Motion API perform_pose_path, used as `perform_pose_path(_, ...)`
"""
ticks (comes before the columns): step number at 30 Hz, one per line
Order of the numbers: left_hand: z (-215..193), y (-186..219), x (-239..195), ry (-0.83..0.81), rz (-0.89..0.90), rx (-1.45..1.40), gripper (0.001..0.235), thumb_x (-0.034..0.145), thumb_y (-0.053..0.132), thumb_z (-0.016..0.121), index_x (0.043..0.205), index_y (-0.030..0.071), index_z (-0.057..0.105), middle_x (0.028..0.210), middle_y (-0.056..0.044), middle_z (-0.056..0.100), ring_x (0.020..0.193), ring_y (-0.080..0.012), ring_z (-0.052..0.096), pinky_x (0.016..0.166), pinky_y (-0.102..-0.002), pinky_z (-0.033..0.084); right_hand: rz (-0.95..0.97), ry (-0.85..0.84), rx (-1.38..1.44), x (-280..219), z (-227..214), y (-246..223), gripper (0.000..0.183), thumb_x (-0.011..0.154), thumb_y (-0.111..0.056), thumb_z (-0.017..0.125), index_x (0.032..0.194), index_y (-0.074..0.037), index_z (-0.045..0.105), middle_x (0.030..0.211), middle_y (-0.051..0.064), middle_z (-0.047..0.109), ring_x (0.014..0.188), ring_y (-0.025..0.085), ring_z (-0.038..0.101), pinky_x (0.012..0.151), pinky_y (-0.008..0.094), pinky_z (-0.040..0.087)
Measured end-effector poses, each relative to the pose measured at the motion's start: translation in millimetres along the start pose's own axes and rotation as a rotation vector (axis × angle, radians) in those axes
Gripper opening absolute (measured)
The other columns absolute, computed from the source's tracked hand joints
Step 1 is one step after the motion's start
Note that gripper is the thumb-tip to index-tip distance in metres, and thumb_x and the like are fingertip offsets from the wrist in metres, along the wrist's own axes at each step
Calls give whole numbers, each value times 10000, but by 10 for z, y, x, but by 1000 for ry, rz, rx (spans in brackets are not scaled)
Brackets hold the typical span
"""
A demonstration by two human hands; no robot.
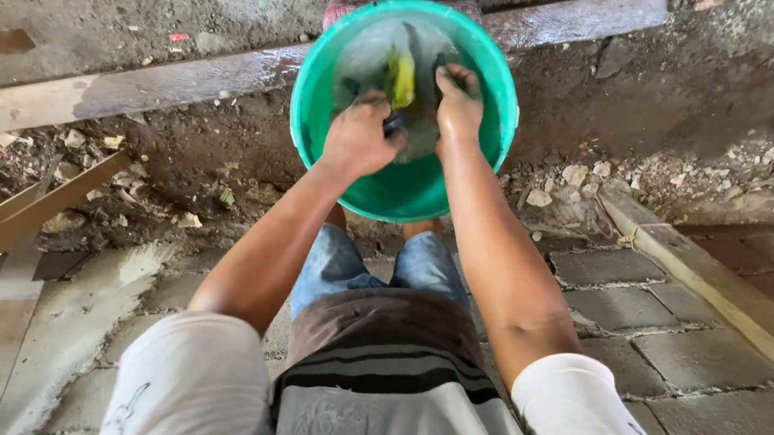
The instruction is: The person sands the surface of a car bumper using a sanding block and a yellow cloth. They repeatedly dip the sanding block into a green bucket of water to keep it wet while working on the bumper's surface.
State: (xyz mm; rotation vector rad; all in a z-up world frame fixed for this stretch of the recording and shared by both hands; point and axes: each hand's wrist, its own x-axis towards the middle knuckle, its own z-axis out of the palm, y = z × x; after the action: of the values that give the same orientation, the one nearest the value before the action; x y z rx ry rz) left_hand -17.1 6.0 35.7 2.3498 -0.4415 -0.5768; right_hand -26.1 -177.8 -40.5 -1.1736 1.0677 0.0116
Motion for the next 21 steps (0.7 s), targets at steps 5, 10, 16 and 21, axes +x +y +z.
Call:
perform_pose_path(5, 1151, -658, 645, -123, -275, 170, 408, 905, 317, 653, 1275, 147, 663, 1349, -184, 629, 1232, -392, 607, 1031, -512, 474, -239, 55, -111, 292, -113, 342, 155, 912, -109, 739, 1040, -84, 655, 1000, 11, 648, 960, 146, 593, 884, 311, 462)
perform_pose_path(10, 1319, -598, 720, -100, -291, 354, 359, 881, 305, 585, 1207, 205, 697, 1320, -190, 631, 1169, -403, 626, 937, -661, 459, -253, 79, -133, 402, -243, 552, 163, 910, -91, 734, 1042, -73, 639, 997, 25, 643, 960, 163, 591, 900, 325, 462)
perform_pose_path(16, -561, 746, -518, 64, 134, -398, 287, 777, 214, 717, 988, 31, 653, 945, -220, 688, 901, -396, 691, 793, -427, 544, -59, -16, 93, 95, -370, 439, 194, 909, -75, 713, 1074, -85, 612, 978, 37, 643, 904, 192, 620, 841, 364, 510)
perform_pose_path(21, -168, 585, -525, 584, 16, -681, 357, 839, 281, 817, 1043, 46, 642, 1039, -116, 663, 921, -263, 680, 840, -346, 558, 91, -327, 446, -834, -198, -175, 161, 972, -133, 596, 1128, -98, 618, 1005, 50, 658, 962, 213, 645, 864, 367, 526)
